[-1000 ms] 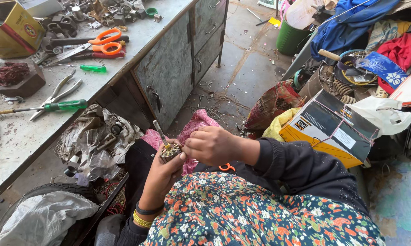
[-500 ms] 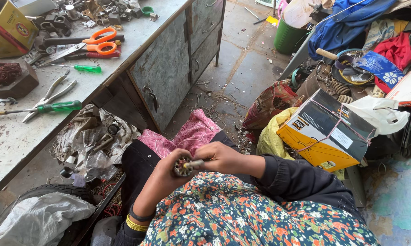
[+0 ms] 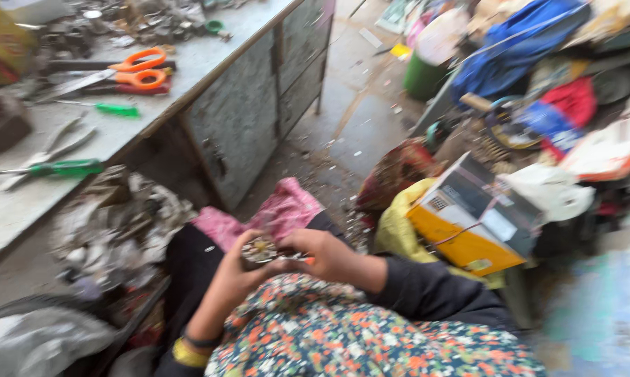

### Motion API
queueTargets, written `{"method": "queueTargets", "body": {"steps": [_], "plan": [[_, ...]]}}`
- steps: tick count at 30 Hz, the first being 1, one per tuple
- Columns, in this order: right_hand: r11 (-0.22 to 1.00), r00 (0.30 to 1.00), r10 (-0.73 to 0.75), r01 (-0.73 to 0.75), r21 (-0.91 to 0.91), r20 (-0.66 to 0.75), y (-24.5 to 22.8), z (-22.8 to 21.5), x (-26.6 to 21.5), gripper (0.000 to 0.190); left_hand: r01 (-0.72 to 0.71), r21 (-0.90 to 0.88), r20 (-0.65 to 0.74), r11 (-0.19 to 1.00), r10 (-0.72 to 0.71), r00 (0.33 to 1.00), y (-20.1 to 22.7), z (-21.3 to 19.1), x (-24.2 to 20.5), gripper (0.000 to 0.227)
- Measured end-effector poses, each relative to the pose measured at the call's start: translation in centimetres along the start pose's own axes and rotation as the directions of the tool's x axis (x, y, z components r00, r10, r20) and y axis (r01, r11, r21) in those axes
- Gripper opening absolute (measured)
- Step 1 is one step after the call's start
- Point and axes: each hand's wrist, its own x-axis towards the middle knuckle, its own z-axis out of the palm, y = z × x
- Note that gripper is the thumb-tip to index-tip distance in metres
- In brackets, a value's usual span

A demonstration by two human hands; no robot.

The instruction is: The person sits on the floor and uses a screwdriver and scissors to strip insulation and trim wires on a small motor armature. They repeatedly rotate the component to access different slots, cutting and pulling wire ends to prepare the windings.

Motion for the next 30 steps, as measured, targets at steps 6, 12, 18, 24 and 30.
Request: {"method": "queueTargets", "body": {"steps": [6, 12, 18, 24, 30], "plan": [[0.832, 0.953, -0.300, 0.280, -0.478, 0.037, -3.0, -1.9, 0.8, 0.043, 0.253, -0.279, 0.083, 0.926, -0.240, 0.967, -1.8, -0.5, 0.1, 0.039], [0.727, 0.888, -0.441, 0.437, -0.529, 0.128, -3.2, -3.4, 1.7, 0.035, 0.256, -0.393, 0.136, 0.883, -0.220, 0.966, -0.6, -0.3, -0.4, 0.036], [0.824, 0.944, -0.321, 0.319, -0.467, 0.078, -1.9, -2.6, 1.5, 0.027, 0.162, -0.116, 0.025, 0.980, -0.160, 0.987, -0.2, -0.4, -0.4, 0.042], [0.652, 0.879, 0.432, -0.460, 0.603, 0.204, -0.9, 0.7, 0.2, 0.020, -0.187, -0.001, 0.064, 0.982, 0.187, 0.980, -0.2, -0.5, 0.0, 0.058], [-0.036, 0.820, 0.344, -0.476, 0.879, 0.458, -1.6, -0.9, 0.0, 0.028, -0.154, -0.256, 0.095, 0.954, 0.183, 0.979, 2.5, -0.8, -0.3, 0.060]]}}
